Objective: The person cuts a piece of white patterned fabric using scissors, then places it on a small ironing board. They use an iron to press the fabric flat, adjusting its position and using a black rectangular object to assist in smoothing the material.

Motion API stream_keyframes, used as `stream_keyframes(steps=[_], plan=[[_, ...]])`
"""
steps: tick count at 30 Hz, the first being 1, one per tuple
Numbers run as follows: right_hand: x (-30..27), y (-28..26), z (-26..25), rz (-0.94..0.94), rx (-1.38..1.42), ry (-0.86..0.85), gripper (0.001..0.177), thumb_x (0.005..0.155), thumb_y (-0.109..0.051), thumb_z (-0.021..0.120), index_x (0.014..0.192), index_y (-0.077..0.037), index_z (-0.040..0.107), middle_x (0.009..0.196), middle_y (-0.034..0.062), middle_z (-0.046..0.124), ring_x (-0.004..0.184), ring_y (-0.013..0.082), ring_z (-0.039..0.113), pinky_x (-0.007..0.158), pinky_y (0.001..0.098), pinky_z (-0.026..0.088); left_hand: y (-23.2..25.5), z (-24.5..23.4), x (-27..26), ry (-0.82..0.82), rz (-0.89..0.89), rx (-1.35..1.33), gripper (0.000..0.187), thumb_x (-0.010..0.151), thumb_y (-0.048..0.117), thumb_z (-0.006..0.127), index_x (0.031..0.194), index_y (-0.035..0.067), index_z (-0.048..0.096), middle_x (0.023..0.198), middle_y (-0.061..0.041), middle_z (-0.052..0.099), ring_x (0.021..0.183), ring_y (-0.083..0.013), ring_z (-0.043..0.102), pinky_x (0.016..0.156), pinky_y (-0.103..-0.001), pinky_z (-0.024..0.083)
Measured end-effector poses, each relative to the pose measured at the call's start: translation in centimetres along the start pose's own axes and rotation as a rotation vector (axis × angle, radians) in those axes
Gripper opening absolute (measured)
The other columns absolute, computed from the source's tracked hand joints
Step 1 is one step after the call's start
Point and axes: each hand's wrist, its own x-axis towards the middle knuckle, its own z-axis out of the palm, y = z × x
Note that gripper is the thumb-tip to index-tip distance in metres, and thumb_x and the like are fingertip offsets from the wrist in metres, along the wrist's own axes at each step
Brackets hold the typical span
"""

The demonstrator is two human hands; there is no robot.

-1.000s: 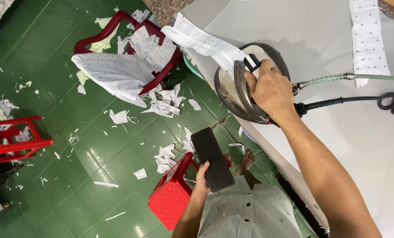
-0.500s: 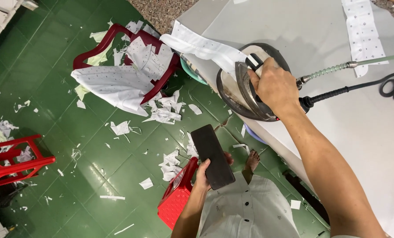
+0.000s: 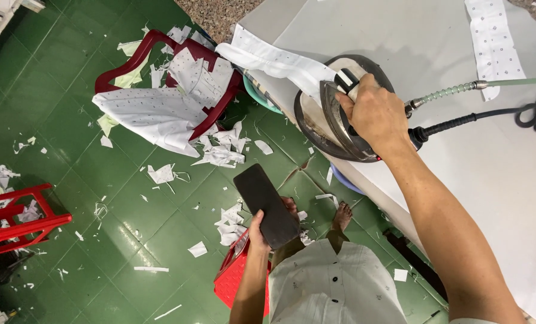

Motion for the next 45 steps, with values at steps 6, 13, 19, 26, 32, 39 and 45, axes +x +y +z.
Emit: stream_keyframes(steps=[6, 13, 19, 26, 32, 39, 45], plan=[[0.0, -0.1, -0.3, 0.003, 0.001, -0.015, 0.049, 0.106, -0.047, 0.060, 0.105, 0.002, 0.056, 0.081, 0.0281, 0.070, 0.076, 0.0470, 0.074, 0.063, 0.0559, 0.061, 1.1, 0.2, -0.4, 0.138, 0.082, -0.038, 0.077, 0.091, 0.051, 0.055, 0.140, -0.008, 0.046, 0.134, -0.035, 0.056, 0.124, -0.0434, 0.059, 0.111, -0.052, 0.037], [-0.3, -0.5, -1.2, 0.002, 0.019, -0.060, 0.053, 0.108, -0.050, 0.056, 0.109, 0.002, 0.055, 0.084, 0.0293, 0.070, 0.078, 0.0459, 0.074, 0.061, 0.0532, 0.061, 1.6, 3.8, -0.9, 0.570, 0.048, -0.133, 0.083, 0.087, 0.045, 0.065, 0.148, -0.004, 0.039, 0.143, -0.036, 0.048, 0.127, -0.0445, 0.054, 0.113, -0.054, 0.036], [-0.1, -0.1, -1.3, -0.028, 0.059, -0.095, 0.061, 0.107, -0.056, 0.053, 0.113, 0.005, 0.053, 0.086, 0.0327, 0.070, 0.081, 0.0494, 0.073, 0.061, 0.0547, 0.060, -0.4, 2.0, -1.8, 0.173, 0.190, -0.018, 0.076, 0.091, 0.054, 0.055, 0.134, -0.008, 0.050, 0.132, -0.037, 0.058, 0.123, -0.0440, 0.061, 0.112, -0.052, 0.041], [0.7, 1.3, -0.1, -0.049, 0.055, -0.147, 0.068, 0.108, -0.062, 0.045, 0.114, 0.006, 0.047, 0.082, 0.0306, 0.068, 0.075, 0.0526, 0.069, 0.055, 0.0564, 0.055, -0.6, 7.2, -2.6, 0.261, 0.242, -0.042, 0.066, 0.088, 0.046, 0.066, 0.127, -0.006, 0.057, 0.121, -0.030, 0.065, 0.111, -0.0404, 0.067, 0.101, -0.052, 0.050], [0.8, 0.9, -0.8, 0.006, 0.074, -0.219, 0.070, 0.109, -0.066, 0.040, 0.111, 0.004, 0.042, 0.083, 0.0280, 0.069, 0.077, 0.0546, 0.067, 0.061, 0.0602, 0.050, -2.3, 9.3, -2.1, 0.335, 0.228, -0.103, 0.063, 0.086, 0.043, 0.069, 0.122, -0.009, 0.061, 0.116, -0.024, 0.069, 0.107, -0.0344, 0.069, 0.096, -0.047, 0.057], [0.5, 0.6, -1.1, 0.014, 0.077, -0.212, 0.069, 0.108, -0.065, 0.040, 0.111, 0.004, 0.044, 0.082, 0.0266, 0.070, 0.075, 0.0517, 0.067, 0.060, 0.0586, 0.051, -2.2, 9.4, -0.5, 0.312, 0.202, -0.163, 0.057, 0.091, 0.038, 0.067, 0.125, -0.008, 0.057, 0.114, -0.025, 0.069, 0.101, -0.0394, 0.070, 0.091, -0.050, 0.059], [0.5, 0.6, -0.6, 0.061, 0.028, -0.189, 0.068, 0.107, -0.065, 0.041, 0.108, 0.002, 0.046, 0.083, 0.0295, 0.071, 0.077, 0.0550, 0.067, 0.064, 0.0601, 0.052, 1.0, 6.9, 1.3, 0.216, 0.051, -0.143, 0.064, 0.090, 0.044, 0.066, 0.124, -0.009, 0.059, 0.115, -0.023, 0.067, 0.103, -0.0371, 0.069, 0.096, -0.050, 0.057]])
